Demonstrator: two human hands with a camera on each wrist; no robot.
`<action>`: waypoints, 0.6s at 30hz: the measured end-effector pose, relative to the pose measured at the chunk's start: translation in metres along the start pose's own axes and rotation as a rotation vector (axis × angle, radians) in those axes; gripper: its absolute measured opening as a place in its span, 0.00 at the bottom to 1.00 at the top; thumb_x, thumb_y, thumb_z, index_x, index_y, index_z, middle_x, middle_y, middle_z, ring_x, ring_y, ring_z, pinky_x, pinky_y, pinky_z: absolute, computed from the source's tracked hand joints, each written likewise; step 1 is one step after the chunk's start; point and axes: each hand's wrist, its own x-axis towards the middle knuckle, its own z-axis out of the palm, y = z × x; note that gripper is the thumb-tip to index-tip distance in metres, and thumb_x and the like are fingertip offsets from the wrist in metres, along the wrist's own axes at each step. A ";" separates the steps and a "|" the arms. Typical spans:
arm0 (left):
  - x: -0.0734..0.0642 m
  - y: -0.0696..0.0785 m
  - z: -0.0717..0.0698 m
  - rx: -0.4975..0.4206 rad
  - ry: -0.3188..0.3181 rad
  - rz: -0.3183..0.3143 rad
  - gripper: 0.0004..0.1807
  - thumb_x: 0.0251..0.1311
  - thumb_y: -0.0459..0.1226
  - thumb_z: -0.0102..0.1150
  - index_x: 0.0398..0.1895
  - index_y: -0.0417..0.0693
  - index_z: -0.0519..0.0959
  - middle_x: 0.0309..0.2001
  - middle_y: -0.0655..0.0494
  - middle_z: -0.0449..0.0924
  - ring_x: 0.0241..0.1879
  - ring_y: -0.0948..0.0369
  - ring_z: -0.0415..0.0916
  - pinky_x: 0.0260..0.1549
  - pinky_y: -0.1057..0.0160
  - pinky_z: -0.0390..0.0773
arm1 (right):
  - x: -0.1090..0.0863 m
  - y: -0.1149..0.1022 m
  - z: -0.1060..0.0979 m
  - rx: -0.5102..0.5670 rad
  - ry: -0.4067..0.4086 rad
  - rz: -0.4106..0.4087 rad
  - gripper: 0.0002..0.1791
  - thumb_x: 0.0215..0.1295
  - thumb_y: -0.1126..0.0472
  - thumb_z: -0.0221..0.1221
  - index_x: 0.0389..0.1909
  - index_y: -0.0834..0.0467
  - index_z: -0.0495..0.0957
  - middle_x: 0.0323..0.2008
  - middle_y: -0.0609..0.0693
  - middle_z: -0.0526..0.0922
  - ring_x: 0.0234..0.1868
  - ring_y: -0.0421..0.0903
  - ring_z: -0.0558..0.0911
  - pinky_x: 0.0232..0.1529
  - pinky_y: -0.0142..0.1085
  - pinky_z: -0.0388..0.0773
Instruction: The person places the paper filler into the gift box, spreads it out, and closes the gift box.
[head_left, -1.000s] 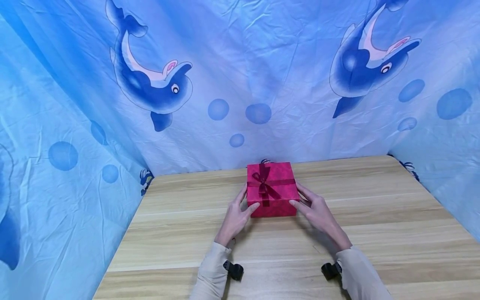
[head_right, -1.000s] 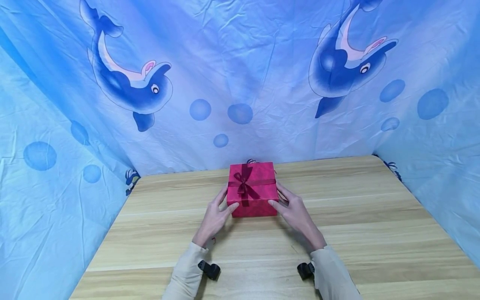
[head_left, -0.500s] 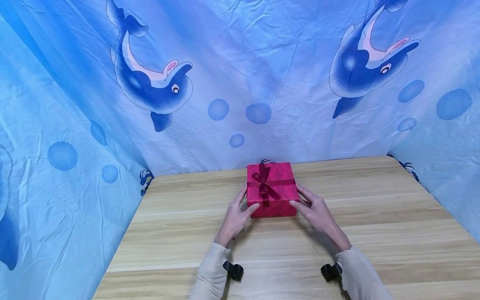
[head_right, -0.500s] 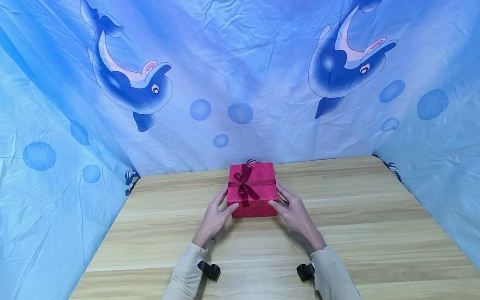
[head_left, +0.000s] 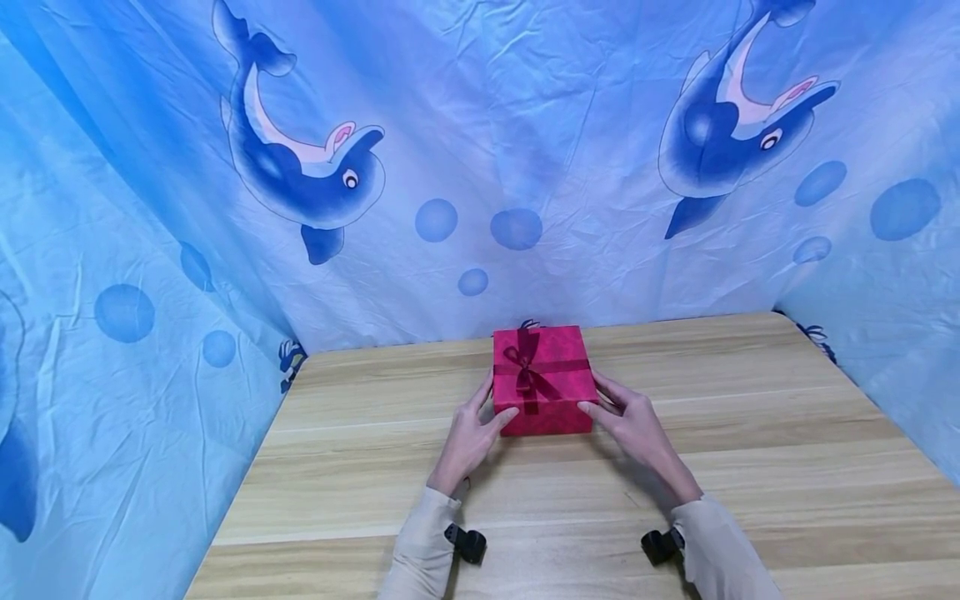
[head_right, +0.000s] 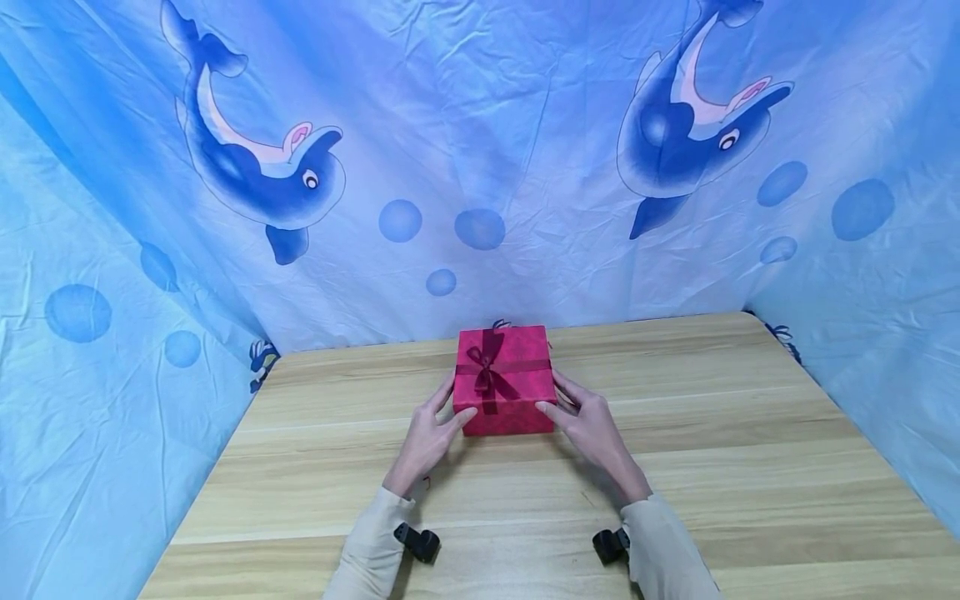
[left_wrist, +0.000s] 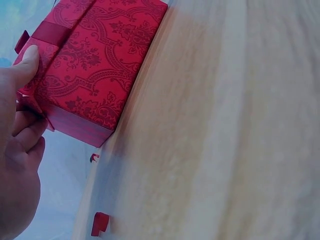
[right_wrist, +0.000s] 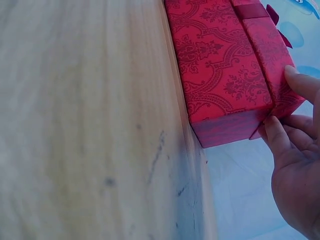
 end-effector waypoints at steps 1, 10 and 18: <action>0.000 0.000 0.000 0.002 0.000 -0.001 0.43 0.70 0.48 0.66 0.82 0.47 0.57 0.77 0.46 0.60 0.76 0.48 0.57 0.73 0.45 0.58 | 0.000 0.000 0.000 -0.003 0.000 -0.001 0.35 0.70 0.63 0.68 0.73 0.69 0.68 0.70 0.66 0.71 0.67 0.60 0.74 0.54 0.33 0.78; -0.005 -0.003 -0.004 0.042 -0.024 -0.005 0.45 0.71 0.52 0.63 0.83 0.46 0.55 0.78 0.43 0.58 0.77 0.47 0.55 0.72 0.43 0.58 | -0.003 0.005 0.000 -0.108 0.007 -0.039 0.34 0.72 0.59 0.66 0.74 0.66 0.68 0.70 0.65 0.71 0.68 0.63 0.74 0.60 0.44 0.75; -0.026 -0.006 -0.022 0.283 -0.020 0.011 0.44 0.72 0.57 0.59 0.84 0.54 0.53 0.81 0.49 0.54 0.78 0.44 0.52 0.72 0.36 0.54 | -0.017 0.011 -0.016 -0.431 0.010 -0.055 0.39 0.75 0.47 0.62 0.78 0.63 0.63 0.76 0.63 0.64 0.75 0.66 0.62 0.70 0.65 0.60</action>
